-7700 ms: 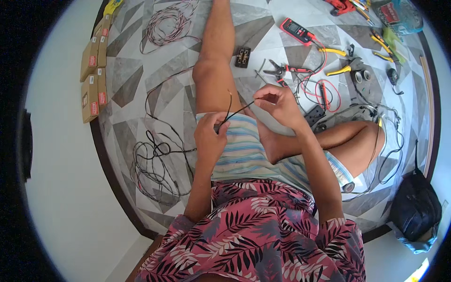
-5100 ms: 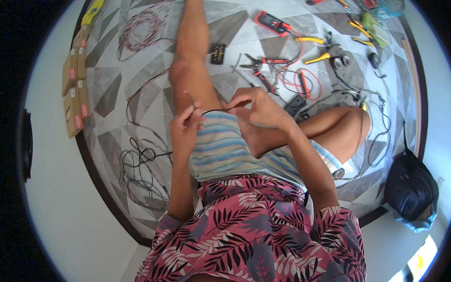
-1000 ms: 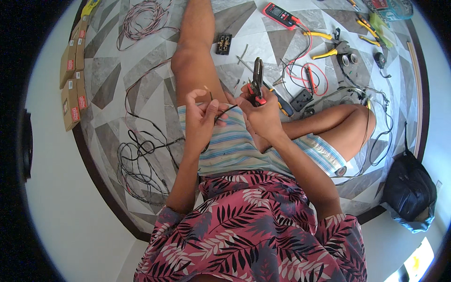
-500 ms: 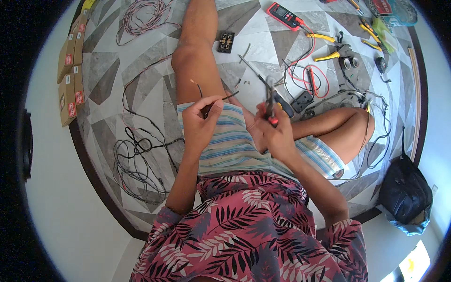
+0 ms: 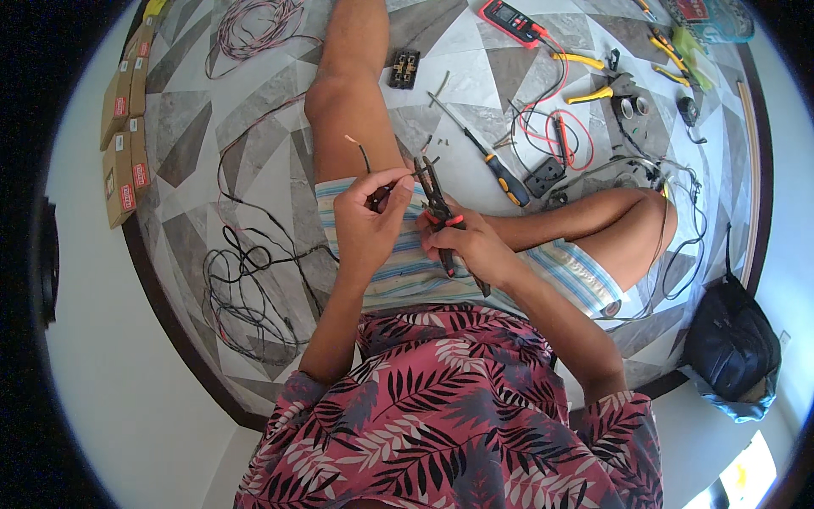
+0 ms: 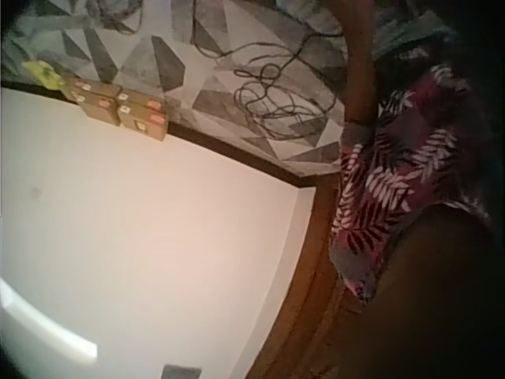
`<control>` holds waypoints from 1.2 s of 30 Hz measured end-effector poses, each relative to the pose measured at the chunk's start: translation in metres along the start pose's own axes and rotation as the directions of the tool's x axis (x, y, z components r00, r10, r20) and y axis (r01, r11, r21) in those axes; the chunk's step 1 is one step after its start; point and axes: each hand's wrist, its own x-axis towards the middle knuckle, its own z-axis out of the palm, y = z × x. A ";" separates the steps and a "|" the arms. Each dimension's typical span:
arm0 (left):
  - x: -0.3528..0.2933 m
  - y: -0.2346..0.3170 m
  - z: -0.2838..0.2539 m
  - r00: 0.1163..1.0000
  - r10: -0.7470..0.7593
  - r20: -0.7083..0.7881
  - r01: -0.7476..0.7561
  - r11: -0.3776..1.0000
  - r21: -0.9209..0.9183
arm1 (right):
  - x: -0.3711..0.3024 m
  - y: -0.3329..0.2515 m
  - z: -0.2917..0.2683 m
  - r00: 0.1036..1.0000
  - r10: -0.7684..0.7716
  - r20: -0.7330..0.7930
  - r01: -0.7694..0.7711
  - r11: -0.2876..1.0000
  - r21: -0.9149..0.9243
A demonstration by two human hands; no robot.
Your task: Strip wires and connect them to an electrical terminal block using hand tools while sitting on the floor.
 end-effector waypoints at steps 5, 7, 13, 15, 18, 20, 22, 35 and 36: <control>0.000 0.002 0.000 1.000 0.014 0.018 -0.014 1.000 0.017 | 0.001 -0.002 0.002 1.000 -0.012 -0.015 0.013 1.000 0.007; -0.001 0.003 0.001 1.000 0.021 0.016 -0.021 0.999 0.025 | 0.003 0.000 0.000 0.999 -0.031 0.010 0.031 0.999 0.012; -0.001 0.002 0.001 0.998 0.053 0.020 -0.054 0.997 0.057 | 0.004 0.000 0.000 0.999 -0.037 -0.004 0.037 0.999 -0.014; 0.000 0.002 0.001 0.998 0.063 0.025 -0.065 0.996 0.064 | 0.005 0.001 0.000 0.999 -0.043 -0.006 0.043 0.999 -0.018; 0.000 0.002 0.003 0.996 0.091 0.016 -0.092 0.994 0.060 | 0.007 0.005 -0.003 0.999 -0.051 -0.004 0.051 0.998 -0.025; 0.000 0.002 0.003 0.995 0.102 0.014 -0.103 0.991 0.082 | 0.008 0.007 -0.005 0.999 -0.051 -0.001 0.051 0.998 -0.029; 0.000 0.003 0.004 0.995 0.104 0.011 -0.105 0.990 0.092 | 0.008 0.007 -0.007 0.999 -0.051 0.017 0.052 0.997 -0.064; 0.001 0.004 0.007 0.996 0.089 -0.017 -0.088 0.994 0.071 | 0.008 0.005 -0.003 0.994 -0.076 -0.076 0.067 0.991 -0.118; 0.000 0.005 0.008 0.996 0.089 -0.018 -0.087 0.994 0.071 | 0.008 0.004 -0.002 0.994 -0.075 -0.079 0.065 0.991 -0.119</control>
